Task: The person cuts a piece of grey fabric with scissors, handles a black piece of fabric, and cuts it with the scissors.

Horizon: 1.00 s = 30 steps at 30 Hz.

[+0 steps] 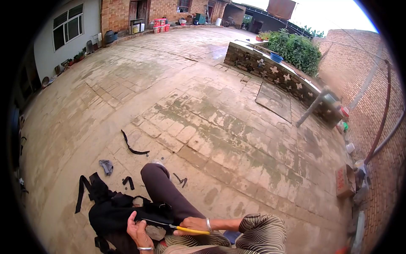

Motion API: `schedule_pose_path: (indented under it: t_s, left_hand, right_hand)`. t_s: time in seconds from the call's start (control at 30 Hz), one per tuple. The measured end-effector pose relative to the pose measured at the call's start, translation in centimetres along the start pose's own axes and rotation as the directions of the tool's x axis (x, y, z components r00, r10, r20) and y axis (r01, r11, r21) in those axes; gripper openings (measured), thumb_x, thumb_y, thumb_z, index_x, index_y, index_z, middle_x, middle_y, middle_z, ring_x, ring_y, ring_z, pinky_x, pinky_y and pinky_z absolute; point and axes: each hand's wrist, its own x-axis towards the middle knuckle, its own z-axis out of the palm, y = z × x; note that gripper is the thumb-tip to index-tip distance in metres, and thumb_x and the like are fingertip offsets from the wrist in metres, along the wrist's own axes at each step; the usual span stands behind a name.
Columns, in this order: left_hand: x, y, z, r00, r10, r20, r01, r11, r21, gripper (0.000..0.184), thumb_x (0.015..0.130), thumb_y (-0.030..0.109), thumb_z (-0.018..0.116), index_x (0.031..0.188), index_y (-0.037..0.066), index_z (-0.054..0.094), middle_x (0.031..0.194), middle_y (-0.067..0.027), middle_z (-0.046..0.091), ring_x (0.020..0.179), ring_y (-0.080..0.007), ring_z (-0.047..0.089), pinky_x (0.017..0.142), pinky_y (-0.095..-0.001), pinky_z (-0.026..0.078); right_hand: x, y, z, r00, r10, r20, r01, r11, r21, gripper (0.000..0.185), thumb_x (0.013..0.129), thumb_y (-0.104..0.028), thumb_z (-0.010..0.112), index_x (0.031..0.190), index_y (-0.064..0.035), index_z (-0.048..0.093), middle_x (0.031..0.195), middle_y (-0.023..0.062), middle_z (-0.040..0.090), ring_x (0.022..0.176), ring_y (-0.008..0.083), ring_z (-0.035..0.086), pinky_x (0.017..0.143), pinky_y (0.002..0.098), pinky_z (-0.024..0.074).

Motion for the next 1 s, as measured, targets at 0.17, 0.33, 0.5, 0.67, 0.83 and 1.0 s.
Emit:
schedule_pose_path:
  t_s: [0.17, 0.33, 0.5, 0.67, 0.83, 1.0]
  left_hand:
    - [0.06, -0.08, -0.08, 1.0, -0.006, 0.008, 0.006, 1.0, 0.02, 0.05, 0.073, -0.008, 0.056, 0.122, -0.009, 0.049, 0.086, -0.0041, 0.058, 0.068, -0.0075, 0.052, 0.068, -0.0197, 0.045]
    - [0.01, -0.03, 0.08, 1.0, 0.015, -0.006, -0.015, 1.0, -0.006, 0.049, 0.073, -0.007, 0.056, 0.122, -0.009, 0.051, 0.081, -0.0048, 0.059, 0.07, -0.0087, 0.054, 0.07, -0.0206, 0.046]
    - [0.13, -0.33, -0.27, 1.0, 0.003, 0.006, -0.003, 1.0, -0.002, 0.05, 0.073, -0.008, 0.056, 0.122, -0.009, 0.049, 0.087, -0.0047, 0.058, 0.069, -0.0081, 0.053, 0.067, -0.0202, 0.046]
    - [0.15, -0.36, -0.36, 1.0, -0.003, 0.009, 0.003, 1.0, 0.01, 0.05, 0.073, -0.008, 0.056, 0.123, -0.009, 0.049, 0.087, -0.0046, 0.058, 0.069, -0.0082, 0.053, 0.067, -0.0203, 0.047]
    - [0.02, -0.23, 0.01, 1.0, 0.01, -0.01, -0.011, 1.0, -0.02, 0.048, 0.073, -0.007, 0.056, 0.121, -0.009, 0.052, 0.081, -0.0039, 0.059, 0.07, -0.0083, 0.055, 0.069, -0.0205, 0.047]
    - [0.1, -0.31, -0.11, 1.0, 0.005, -0.008, -0.005, 1.0, -0.015, 0.049, 0.073, -0.007, 0.056, 0.121, -0.009, 0.051, 0.081, -0.0044, 0.059, 0.07, -0.0085, 0.055, 0.07, -0.0206, 0.047]
  right_hand:
    - [-0.11, -0.04, -0.05, 1.0, -0.022, -0.007, 0.022, 1.0, -0.001, 0.071, 0.093, -0.061, 0.045, 0.071, 0.006, 0.058, 0.061, 0.0209, 0.053, 0.061, 0.0336, 0.057, 0.059, 0.0421, 0.0436]
    - [-0.09, -0.09, -0.06, 0.999, -0.031, -0.023, 0.031, 0.999, -0.016, 0.072, 0.093, -0.061, 0.045, 0.07, 0.0062, 0.057, 0.06, 0.0208, 0.052, 0.06, 0.0342, 0.056, 0.058, 0.0421, 0.0431]
    - [-0.05, -0.19, -0.04, 0.999, -0.045, -0.02, 0.044, 0.998, -0.033, 0.072, 0.093, -0.061, 0.044, 0.068, 0.0059, 0.057, 0.059, 0.021, 0.052, 0.059, 0.0346, 0.056, 0.057, 0.0423, 0.0427]
    - [-0.08, -0.12, 0.0, 0.998, -0.05, -0.024, 0.049, 0.998, -0.03, 0.072, 0.093, -0.06, 0.044, 0.068, 0.0058, 0.057, 0.059, 0.021, 0.052, 0.06, 0.0348, 0.056, 0.058, 0.0422, 0.0433]
    - [-0.16, -0.28, -0.08, 0.999, -0.046, -0.013, 0.046, 0.999, -0.017, 0.072, 0.094, -0.06, 0.044, 0.068, 0.0057, 0.057, 0.06, 0.021, 0.053, 0.061, 0.0352, 0.057, 0.059, 0.0421, 0.0441]
    - [-0.14, -0.41, -0.13, 0.999, -0.044, -0.018, 0.043, 0.998, -0.035, 0.071, 0.094, -0.06, 0.044, 0.069, 0.0054, 0.058, 0.06, 0.0215, 0.054, 0.063, 0.0365, 0.058, 0.06, 0.0426, 0.0445]
